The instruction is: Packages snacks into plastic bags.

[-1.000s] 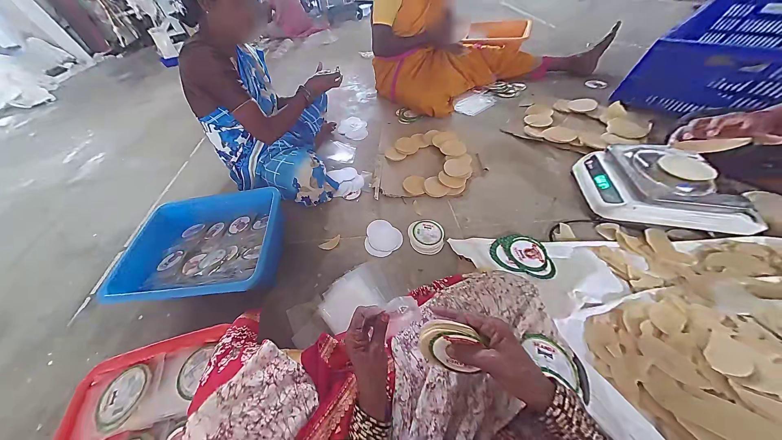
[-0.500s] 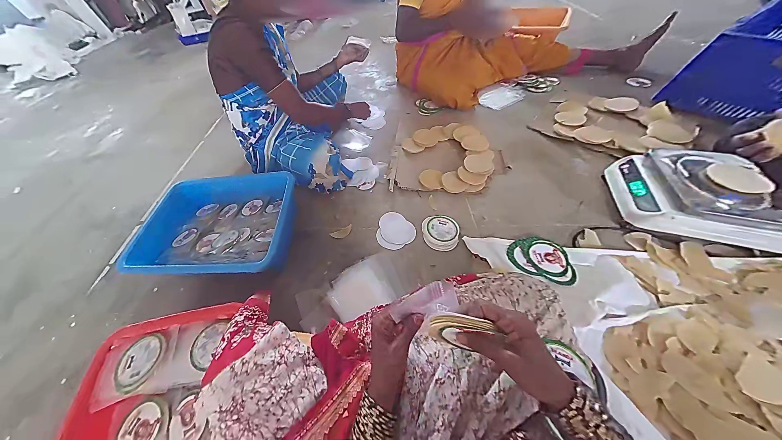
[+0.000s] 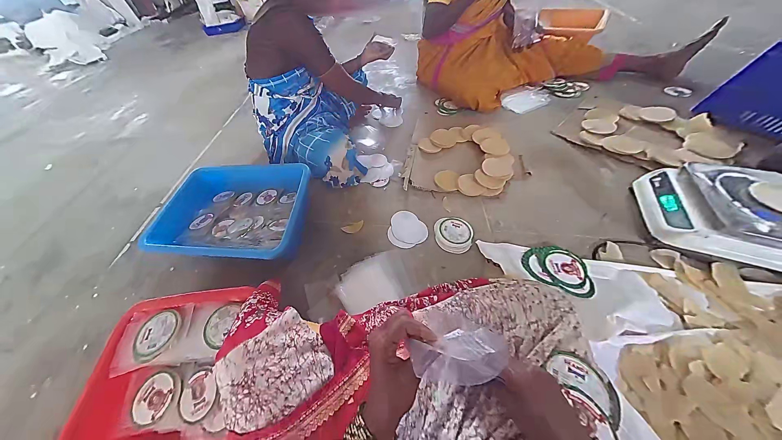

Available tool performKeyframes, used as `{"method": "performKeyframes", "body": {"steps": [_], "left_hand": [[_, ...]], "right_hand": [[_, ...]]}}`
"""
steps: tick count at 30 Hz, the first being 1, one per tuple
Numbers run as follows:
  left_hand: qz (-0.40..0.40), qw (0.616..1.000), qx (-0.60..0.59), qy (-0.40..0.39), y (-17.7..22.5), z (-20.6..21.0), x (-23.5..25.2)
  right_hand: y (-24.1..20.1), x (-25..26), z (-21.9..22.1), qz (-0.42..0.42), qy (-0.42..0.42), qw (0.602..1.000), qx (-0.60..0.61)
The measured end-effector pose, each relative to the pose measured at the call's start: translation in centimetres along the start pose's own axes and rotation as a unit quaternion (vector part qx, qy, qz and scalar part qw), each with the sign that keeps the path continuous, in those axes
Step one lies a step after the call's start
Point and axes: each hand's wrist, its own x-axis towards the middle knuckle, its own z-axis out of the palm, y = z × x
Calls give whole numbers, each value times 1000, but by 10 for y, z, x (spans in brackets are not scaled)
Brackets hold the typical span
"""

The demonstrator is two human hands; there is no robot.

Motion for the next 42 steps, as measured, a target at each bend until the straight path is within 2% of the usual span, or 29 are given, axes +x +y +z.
{"method": "performKeyframes", "body": {"steps": [4,7,8,11,15,17,21,29,34,38,42], "left_hand": [[14,999,29,-20,20,-7,-1],[14,998,58,-27,33,-10,-2],[13,998,58,-32,35,-11,-2],[12,998,48,-45,38,-7,-3],[19,997,41,-66,41,2,-4],[34,995,57,-76,44,5,-4],[43,992,76,-92,50,5,-6],[7,995,35,-94,49,15,-13],[-79,991,-53,-98,54,23,-18],[-186,964,-176,-74,60,27,-22],[-274,929,-246,-45,61,25,-23]], "right_hand": [[4,5,-16,22,109,987,115],[-6,6,-62,30,197,926,321],[-14,5,-82,8,215,906,366],[-30,2,-129,-107,228,887,386],[-58,15,-150,-271,133,857,418],[-68,24,-148,-310,86,860,397],[-75,34,-131,-314,54,856,407],[-60,44,-97,-285,82,840,455],[-49,43,-82,-228,95,849,468],[-47,39,-70,-182,64,842,505],[-38,34,-56,-228,65,919,317]]}}
